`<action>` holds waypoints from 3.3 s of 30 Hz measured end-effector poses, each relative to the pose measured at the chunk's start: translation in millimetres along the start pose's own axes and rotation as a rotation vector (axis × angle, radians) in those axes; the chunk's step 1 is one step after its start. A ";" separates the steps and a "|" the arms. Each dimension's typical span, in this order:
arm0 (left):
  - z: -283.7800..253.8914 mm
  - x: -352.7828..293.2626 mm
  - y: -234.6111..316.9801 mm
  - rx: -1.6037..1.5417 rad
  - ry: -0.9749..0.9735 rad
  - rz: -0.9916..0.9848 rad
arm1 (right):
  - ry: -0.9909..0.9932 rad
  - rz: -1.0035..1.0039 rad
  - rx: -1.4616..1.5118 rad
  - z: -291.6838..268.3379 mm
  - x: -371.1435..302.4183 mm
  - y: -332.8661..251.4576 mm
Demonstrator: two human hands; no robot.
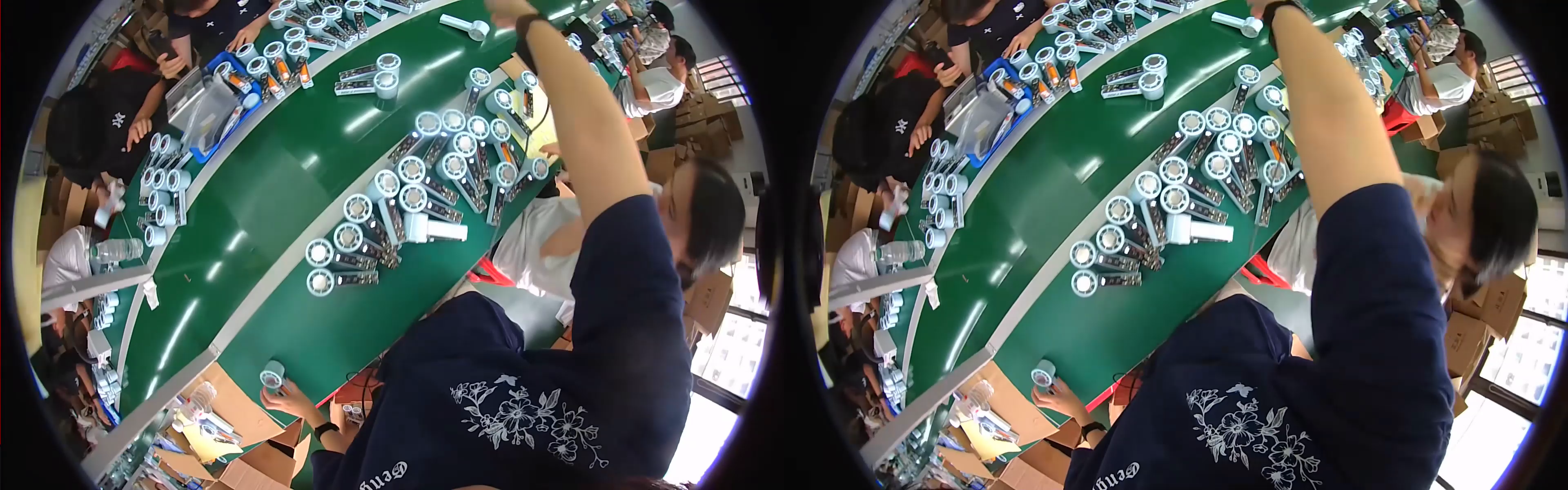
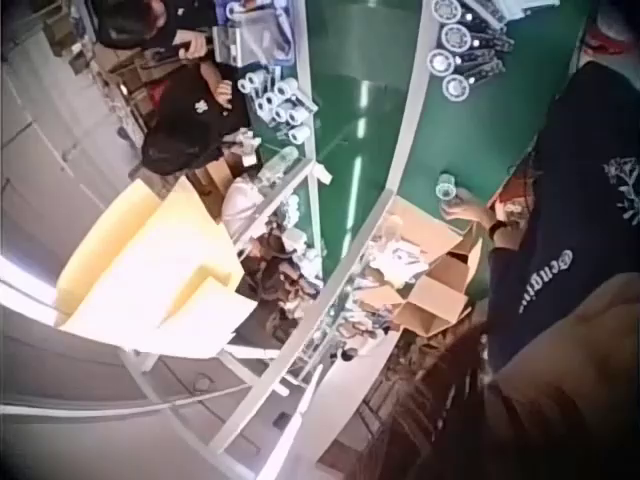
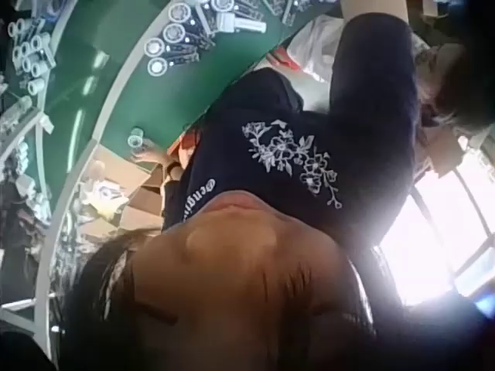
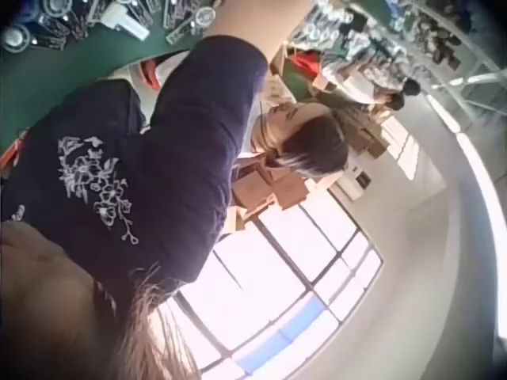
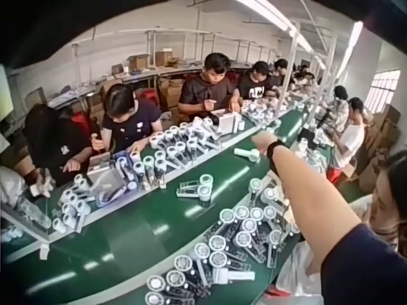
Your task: The person picks up two handheld fans, turns them on to test the lights and blades, and places them back on the assembly line. The person then picks up two more fans from a cardboard box on the floor and places them onto the assembly line.
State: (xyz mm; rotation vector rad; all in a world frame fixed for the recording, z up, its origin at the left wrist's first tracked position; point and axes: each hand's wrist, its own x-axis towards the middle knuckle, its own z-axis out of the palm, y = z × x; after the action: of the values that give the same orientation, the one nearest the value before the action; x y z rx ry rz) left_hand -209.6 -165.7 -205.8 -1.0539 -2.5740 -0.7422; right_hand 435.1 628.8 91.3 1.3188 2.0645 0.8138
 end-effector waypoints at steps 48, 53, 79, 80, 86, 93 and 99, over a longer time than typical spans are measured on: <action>-9.1 -17.0 117.0 -0.736 -0.409 -0.902 | 0.176 1.310 3.847 -23.9 105.9 -266.2; -30.0 -19.1 124.4 -0.893 -0.495 -1.024 | -0.078 0.255 4.034 -213.7 -69.4 -262.9; -206.9 57.5 216.1 -1.749 -0.685 -0.441 | -0.679 -0.967 3.124 -374.7 -462.3 -424.7; -207.5 54.5 219.3 -1.756 -0.680 -0.452 | -0.692 -0.960 3.114 -372.7 -466.3 -424.4; -207.9 51.3 230.1 -1.670 -0.619 -0.422 | -0.932 -0.938 3.166 -378.8 -476.1 -424.6; -204.5 37.8 251.5 -1.574 -0.675 -0.403 | -1.073 -1.058 3.142 -356.1 -480.3 -414.2; -204.6 40.4 257.7 -1.592 -0.778 -0.420 | -1.147 -1.270 3.005 -347.0 -481.2 -412.3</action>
State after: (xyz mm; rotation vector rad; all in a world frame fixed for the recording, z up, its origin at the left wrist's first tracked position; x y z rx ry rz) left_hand -45.4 -98.5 74.2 -1.1735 -2.3561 -3.3064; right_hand 118.0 -20.2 79.0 0.0580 -0.6678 2.8574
